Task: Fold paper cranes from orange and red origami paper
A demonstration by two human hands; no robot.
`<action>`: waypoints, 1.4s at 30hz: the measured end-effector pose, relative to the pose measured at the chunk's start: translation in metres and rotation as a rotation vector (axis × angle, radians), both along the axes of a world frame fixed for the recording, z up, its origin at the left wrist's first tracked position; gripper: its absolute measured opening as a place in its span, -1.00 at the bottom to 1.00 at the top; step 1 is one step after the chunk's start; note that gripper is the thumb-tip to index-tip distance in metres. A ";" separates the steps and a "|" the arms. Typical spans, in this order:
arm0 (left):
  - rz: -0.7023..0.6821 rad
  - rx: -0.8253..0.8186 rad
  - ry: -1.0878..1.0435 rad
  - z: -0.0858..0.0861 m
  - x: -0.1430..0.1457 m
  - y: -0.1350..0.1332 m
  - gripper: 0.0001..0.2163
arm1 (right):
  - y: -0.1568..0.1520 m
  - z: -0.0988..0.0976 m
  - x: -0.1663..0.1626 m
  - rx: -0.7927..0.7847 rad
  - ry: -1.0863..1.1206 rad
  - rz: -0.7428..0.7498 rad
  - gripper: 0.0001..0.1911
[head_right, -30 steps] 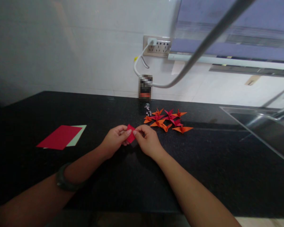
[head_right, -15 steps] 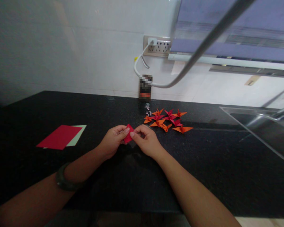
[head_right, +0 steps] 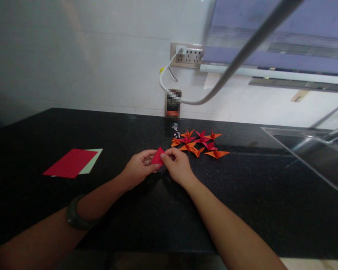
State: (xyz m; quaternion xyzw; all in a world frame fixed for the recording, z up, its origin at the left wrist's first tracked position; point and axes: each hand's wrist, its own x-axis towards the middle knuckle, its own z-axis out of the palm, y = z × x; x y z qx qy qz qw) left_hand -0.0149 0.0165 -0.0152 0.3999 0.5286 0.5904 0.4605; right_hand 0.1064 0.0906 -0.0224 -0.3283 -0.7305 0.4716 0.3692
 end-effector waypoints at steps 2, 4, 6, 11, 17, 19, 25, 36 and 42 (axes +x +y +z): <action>0.019 0.014 0.019 -0.001 0.001 0.000 -0.66 | 0.000 0.001 0.000 -0.024 0.005 -0.015 -0.79; 0.050 0.029 0.050 -0.001 0.000 0.000 -0.67 | -0.001 0.003 0.000 -0.054 0.020 -0.029 -0.78; 0.074 0.044 0.069 0.000 -0.001 0.000 -0.70 | -0.002 0.004 0.000 -0.093 0.042 -0.035 -0.77; 0.131 0.018 0.068 0.001 -0.003 0.001 -0.82 | -0.004 0.007 0.000 -0.177 0.086 -0.029 -0.74; 0.143 -0.032 -0.013 -0.001 -0.007 0.001 -0.82 | -0.002 0.006 0.001 -0.090 0.075 -0.011 -0.74; 0.105 -0.062 -0.042 -0.002 -0.008 0.001 -0.79 | -0.001 0.005 0.001 -0.054 0.057 -0.033 -0.76; 0.055 -0.105 -0.191 0.000 -0.007 0.001 -0.89 | -0.003 0.006 0.000 -0.144 0.021 -0.062 -0.79; 0.016 -0.080 -0.335 -0.001 -0.007 0.000 -0.86 | -0.003 0.006 -0.002 -0.214 0.152 -0.038 -0.82; -0.012 -0.058 -0.357 0.000 -0.008 0.002 -0.80 | -0.004 0.006 -0.001 -0.205 0.175 -0.015 -0.80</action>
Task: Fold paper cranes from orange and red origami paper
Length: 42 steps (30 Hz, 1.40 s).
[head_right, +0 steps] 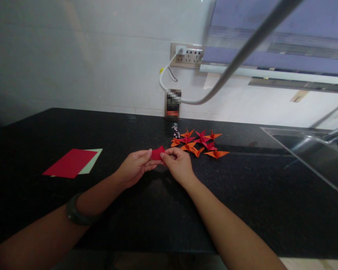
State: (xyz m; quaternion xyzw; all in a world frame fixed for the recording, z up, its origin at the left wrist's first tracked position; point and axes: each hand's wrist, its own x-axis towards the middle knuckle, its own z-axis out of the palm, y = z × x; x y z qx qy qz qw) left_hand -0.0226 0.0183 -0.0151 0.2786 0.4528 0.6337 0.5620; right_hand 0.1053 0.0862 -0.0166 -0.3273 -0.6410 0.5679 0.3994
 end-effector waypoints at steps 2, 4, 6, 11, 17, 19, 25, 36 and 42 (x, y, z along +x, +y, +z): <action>0.010 -0.004 -0.010 0.000 0.000 0.000 -0.81 | 0.000 0.000 0.001 0.043 -0.004 0.011 -0.78; 0.026 -0.013 -0.024 0.000 -0.001 0.001 -0.81 | 0.001 0.001 0.003 0.124 -0.019 0.027 -0.78; 0.028 -0.013 -0.031 0.000 -0.002 0.001 -0.81 | 0.001 0.001 0.004 0.203 -0.045 0.054 -0.76; -0.009 0.008 0.048 -0.002 -0.002 0.000 -0.72 | 0.001 0.003 0.005 0.224 -0.086 0.095 -0.67; 0.004 -0.010 0.119 -0.001 0.000 -0.003 -0.63 | -0.002 0.011 0.004 0.037 -0.088 0.155 -0.76; -0.010 0.017 0.115 -0.001 0.001 -0.003 -0.63 | -0.001 0.010 0.004 0.066 -0.107 0.161 -0.75; -0.009 0.050 0.112 -0.001 0.003 -0.003 -0.63 | 0.003 0.003 0.004 0.275 -0.186 0.179 -0.83; 0.009 -0.061 0.149 0.001 0.002 -0.001 -0.83 | 0.001 -0.003 0.003 0.396 -0.202 0.198 -0.67; 0.037 -0.099 0.120 0.002 0.001 0.000 -0.89 | -0.004 0.005 0.003 0.398 -0.241 0.185 -0.82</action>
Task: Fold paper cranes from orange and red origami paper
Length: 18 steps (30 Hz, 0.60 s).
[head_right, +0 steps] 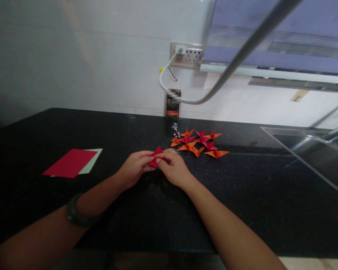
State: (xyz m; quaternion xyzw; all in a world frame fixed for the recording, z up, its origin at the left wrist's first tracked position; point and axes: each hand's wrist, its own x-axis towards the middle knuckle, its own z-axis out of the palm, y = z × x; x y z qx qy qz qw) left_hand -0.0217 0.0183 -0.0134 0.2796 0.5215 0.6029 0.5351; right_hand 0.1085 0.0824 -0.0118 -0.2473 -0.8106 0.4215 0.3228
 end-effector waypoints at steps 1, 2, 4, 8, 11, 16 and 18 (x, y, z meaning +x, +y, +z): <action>0.003 0.001 -0.013 -0.001 0.000 0.000 -0.89 | -0.001 0.001 0.000 0.017 -0.007 0.003 -0.82; 0.007 0.005 -0.025 -0.001 -0.001 0.000 -0.89 | -0.001 0.002 0.000 0.036 -0.012 0.010 -0.82; 0.015 0.024 -0.045 -0.003 -0.002 0.001 -0.90 | -0.002 0.002 0.001 0.078 -0.009 0.028 -0.82; 0.016 0.054 -0.066 -0.003 -0.002 0.001 -0.90 | -0.004 0.000 0.002 0.155 -0.022 0.081 -0.78; 0.016 0.047 -0.061 -0.003 -0.001 0.001 -0.90 | -0.005 0.000 0.003 0.217 -0.071 0.098 -0.76; 0.021 0.047 -0.041 -0.001 0.000 0.000 -0.91 | -0.006 0.003 0.005 0.245 -0.100 0.114 -0.79; 0.032 0.050 -0.030 0.000 0.001 0.000 -0.91 | -0.006 0.003 0.004 0.223 -0.095 0.112 -0.78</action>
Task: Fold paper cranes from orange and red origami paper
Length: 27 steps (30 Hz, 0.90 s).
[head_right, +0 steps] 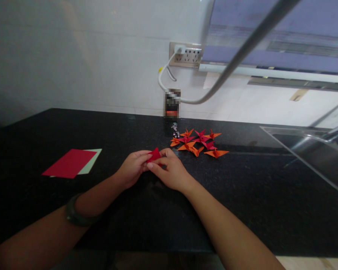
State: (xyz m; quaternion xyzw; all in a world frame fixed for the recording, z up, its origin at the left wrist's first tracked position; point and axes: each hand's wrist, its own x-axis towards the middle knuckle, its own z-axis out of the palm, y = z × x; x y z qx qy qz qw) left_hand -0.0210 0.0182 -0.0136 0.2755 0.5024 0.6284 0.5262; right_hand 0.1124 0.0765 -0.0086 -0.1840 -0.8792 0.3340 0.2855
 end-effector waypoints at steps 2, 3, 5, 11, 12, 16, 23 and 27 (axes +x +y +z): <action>0.002 -0.003 -0.002 0.001 0.000 0.000 -0.91 | 0.001 0.000 -0.001 -0.016 0.029 -0.026 -0.70; 0.000 -0.004 -0.006 0.001 0.001 0.000 -0.91 | 0.002 -0.001 -0.002 -0.018 0.052 -0.055 -0.69; -0.006 -0.003 -0.006 0.001 0.001 0.000 -0.90 | 0.003 -0.002 -0.004 -0.030 0.097 -0.145 -0.76; -0.055 -0.024 0.028 0.002 0.003 0.000 -0.88 | 0.010 -0.013 -0.006 -0.255 0.151 -0.273 -0.81; -0.052 -0.034 0.039 0.002 0.004 0.000 -0.87 | 0.010 -0.015 -0.006 -0.239 0.121 -0.259 -0.82; -0.047 -0.066 0.074 0.003 0.004 -0.001 -0.79 | 0.011 -0.015 -0.006 -0.064 0.026 -0.233 -0.86; -0.150 -0.011 -0.056 0.001 0.001 -0.003 -0.85 | 0.011 -0.012 -0.004 -0.028 0.098 -0.240 -0.80; -0.143 -0.024 -0.139 0.002 0.000 -0.002 -0.78 | 0.010 -0.010 -0.003 -0.045 0.109 -0.251 -0.82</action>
